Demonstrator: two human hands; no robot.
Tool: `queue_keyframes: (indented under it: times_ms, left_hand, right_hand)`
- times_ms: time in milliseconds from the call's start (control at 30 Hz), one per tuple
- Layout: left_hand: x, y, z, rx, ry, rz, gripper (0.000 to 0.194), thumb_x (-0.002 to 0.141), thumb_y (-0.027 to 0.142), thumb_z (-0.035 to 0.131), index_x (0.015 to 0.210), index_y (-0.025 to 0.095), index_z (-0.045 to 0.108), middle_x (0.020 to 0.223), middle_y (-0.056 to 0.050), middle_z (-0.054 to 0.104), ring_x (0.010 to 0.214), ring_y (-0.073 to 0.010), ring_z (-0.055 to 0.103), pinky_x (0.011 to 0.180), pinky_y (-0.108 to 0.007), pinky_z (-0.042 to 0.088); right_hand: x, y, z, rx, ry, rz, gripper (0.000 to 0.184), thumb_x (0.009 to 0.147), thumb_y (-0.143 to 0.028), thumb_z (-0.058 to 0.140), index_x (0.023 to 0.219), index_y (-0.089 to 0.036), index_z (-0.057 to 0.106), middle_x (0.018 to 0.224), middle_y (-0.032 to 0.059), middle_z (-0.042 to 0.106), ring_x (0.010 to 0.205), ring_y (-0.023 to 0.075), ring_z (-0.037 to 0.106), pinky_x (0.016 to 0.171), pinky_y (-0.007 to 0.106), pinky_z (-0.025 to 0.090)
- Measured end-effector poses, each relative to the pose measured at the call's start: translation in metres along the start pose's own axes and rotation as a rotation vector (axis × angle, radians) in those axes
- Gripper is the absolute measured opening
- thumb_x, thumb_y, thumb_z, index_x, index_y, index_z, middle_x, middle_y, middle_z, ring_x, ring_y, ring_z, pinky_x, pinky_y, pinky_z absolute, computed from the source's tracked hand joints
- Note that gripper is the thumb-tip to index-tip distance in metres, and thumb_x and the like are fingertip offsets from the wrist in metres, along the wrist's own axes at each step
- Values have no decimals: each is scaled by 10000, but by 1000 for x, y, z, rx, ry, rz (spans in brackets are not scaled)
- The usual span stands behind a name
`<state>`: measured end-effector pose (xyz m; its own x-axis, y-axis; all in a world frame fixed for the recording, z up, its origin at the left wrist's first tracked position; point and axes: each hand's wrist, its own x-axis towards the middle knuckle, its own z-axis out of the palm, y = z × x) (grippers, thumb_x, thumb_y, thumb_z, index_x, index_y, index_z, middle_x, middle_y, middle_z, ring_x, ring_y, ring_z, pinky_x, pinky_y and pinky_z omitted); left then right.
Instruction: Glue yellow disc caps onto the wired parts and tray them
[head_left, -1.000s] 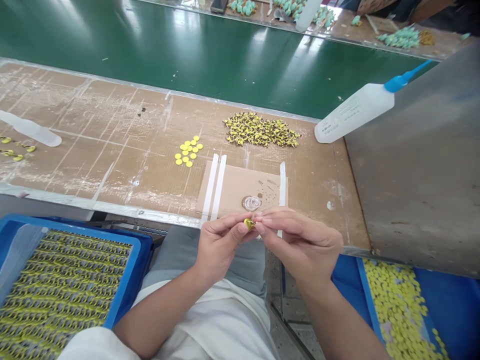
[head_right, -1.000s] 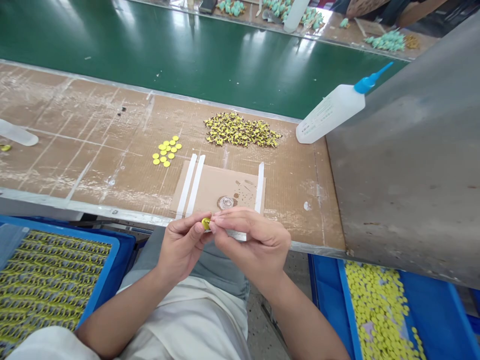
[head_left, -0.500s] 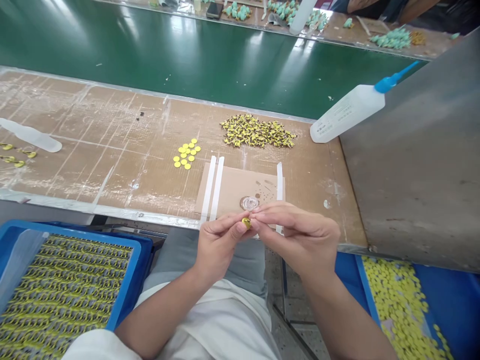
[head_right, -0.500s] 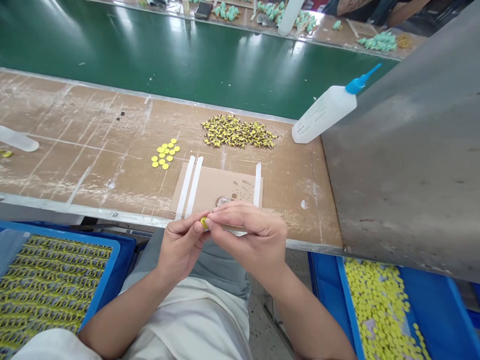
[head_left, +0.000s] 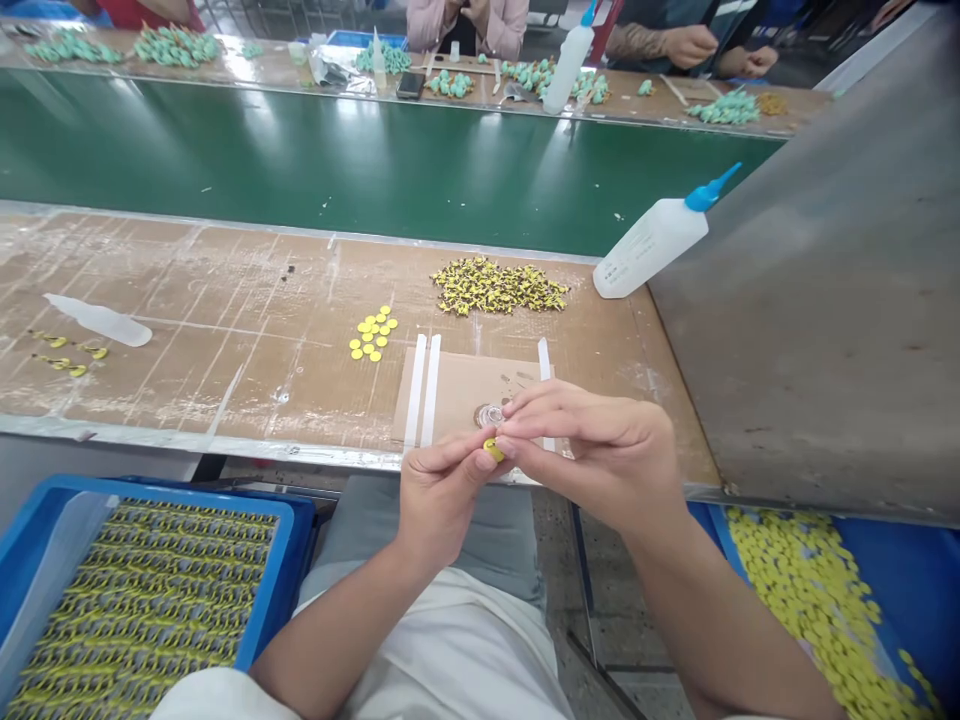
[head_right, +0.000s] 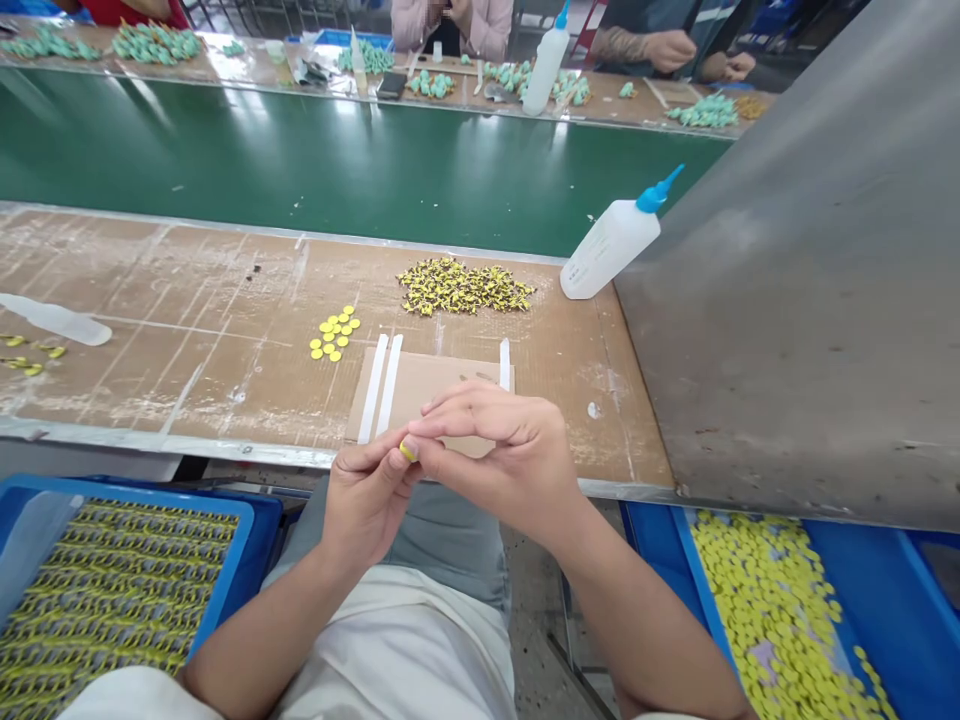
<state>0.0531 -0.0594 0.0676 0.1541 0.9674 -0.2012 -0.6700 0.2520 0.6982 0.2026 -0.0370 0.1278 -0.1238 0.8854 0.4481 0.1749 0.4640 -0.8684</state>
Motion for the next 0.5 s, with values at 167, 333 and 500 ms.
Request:
queue_keyframes:
  times_ms: [167,333,500]
  left_hand:
    - [-3,2,2,-8,-17,34,175,746,279,863,914,247,830,914,-74,782,884,-219,741,838,-383,643]
    - [-5,2,2,5,-6,31,162,734,301,870,885,258,832,868,-70,781,831,-211,743,804,-377,650]
    - [-6,2,1,11,-4,28,171,735,308,869,892,252,832,878,-76,784,842,-225,744,805,-393,651]
  right_hand:
    - [3,-1,-3,24,-75,-37,192,821,-136,806,921,-300,807,811,2,764,784,216,722,831,402,604]
    - [6,-3,-4,36,-127,-57,212,823,-109,799,941,-285,806,806,2,760,770,200,717,800,367,600]
    - [9,-8,-5,2,-159,-48,173,828,-144,801,936,-280,804,807,-6,763,748,185,713,788,343,610]
